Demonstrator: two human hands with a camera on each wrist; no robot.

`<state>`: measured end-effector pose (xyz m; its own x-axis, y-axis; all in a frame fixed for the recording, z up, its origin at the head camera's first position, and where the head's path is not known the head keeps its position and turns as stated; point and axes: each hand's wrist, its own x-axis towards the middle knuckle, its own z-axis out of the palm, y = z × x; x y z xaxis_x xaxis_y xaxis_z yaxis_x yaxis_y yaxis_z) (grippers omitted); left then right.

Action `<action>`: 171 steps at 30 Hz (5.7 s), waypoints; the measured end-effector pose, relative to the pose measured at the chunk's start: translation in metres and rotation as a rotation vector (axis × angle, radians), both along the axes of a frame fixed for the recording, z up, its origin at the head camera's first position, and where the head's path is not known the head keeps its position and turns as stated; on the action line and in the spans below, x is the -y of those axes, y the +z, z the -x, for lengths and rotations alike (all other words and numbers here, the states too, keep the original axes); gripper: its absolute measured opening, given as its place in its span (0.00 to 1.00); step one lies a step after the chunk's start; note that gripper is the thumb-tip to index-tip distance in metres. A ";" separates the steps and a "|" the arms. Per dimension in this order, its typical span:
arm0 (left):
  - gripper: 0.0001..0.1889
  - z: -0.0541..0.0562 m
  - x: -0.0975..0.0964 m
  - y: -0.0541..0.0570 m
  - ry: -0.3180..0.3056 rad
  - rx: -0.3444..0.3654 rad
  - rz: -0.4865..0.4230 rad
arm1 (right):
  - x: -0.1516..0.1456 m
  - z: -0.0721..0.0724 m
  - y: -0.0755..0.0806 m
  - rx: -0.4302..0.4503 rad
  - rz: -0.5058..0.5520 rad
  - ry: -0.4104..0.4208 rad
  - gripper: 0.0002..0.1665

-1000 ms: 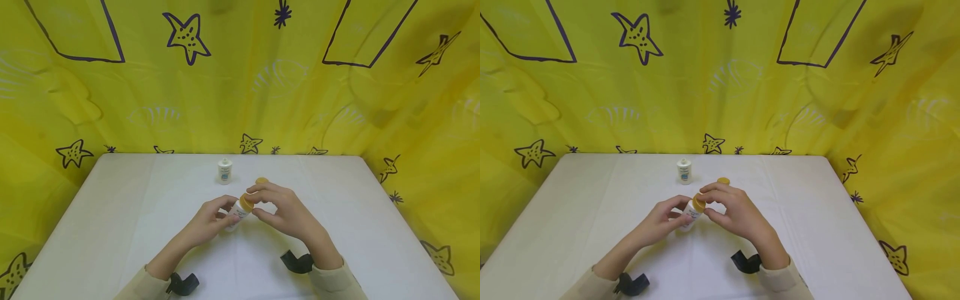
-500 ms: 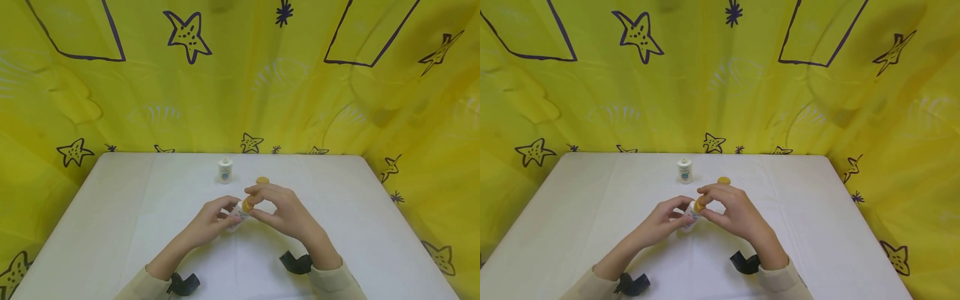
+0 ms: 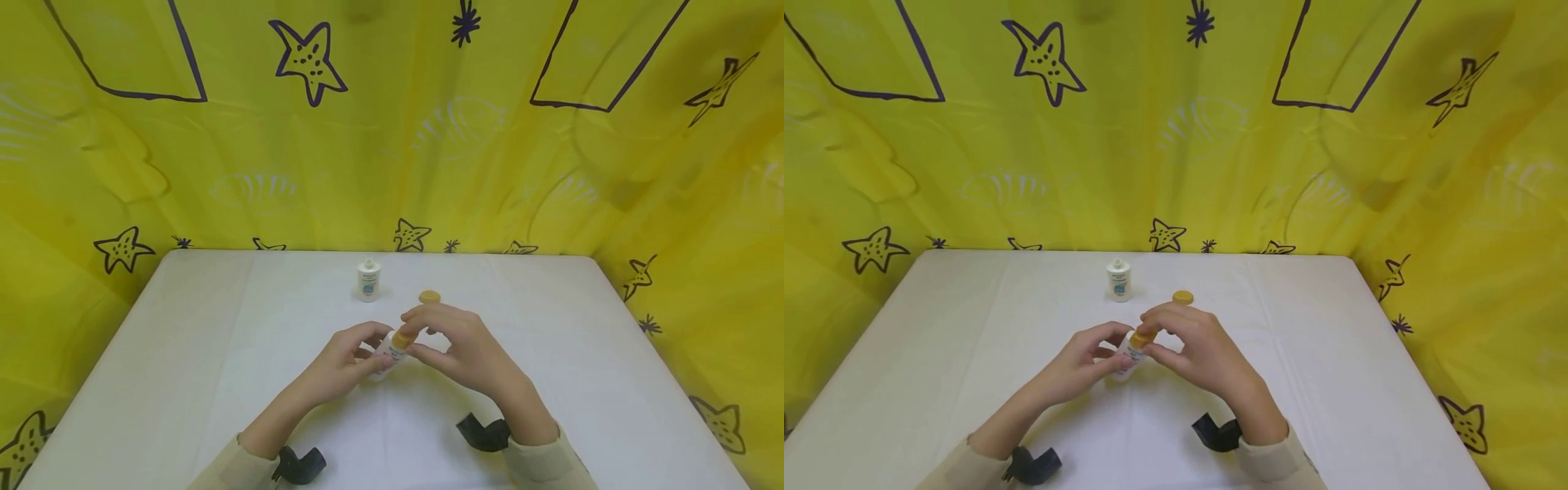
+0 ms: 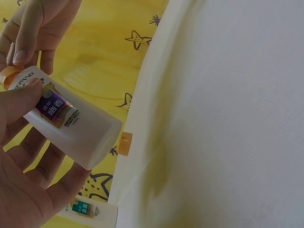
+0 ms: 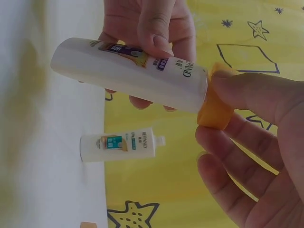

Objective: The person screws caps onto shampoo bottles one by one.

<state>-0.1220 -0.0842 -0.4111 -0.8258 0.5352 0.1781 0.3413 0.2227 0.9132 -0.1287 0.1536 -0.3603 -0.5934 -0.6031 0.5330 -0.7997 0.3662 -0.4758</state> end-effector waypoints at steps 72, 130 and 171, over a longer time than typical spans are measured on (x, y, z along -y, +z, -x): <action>0.17 0.005 0.009 0.003 0.027 0.003 0.038 | 0.001 0.000 0.000 -0.003 -0.026 -0.009 0.20; 0.17 0.004 0.012 0.003 -0.168 0.031 -0.036 | 0.004 0.004 -0.009 -0.048 0.025 0.113 0.16; 0.16 -0.013 -0.006 0.006 0.240 -0.509 0.227 | 0.009 -0.001 -0.014 0.010 0.012 -0.063 0.13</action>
<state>-0.1088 -0.0781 -0.4053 -0.7694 0.4152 0.4854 0.6386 0.5179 0.5692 -0.1278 0.1445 -0.3742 -0.6351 -0.5583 0.5338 -0.7706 0.4097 -0.4882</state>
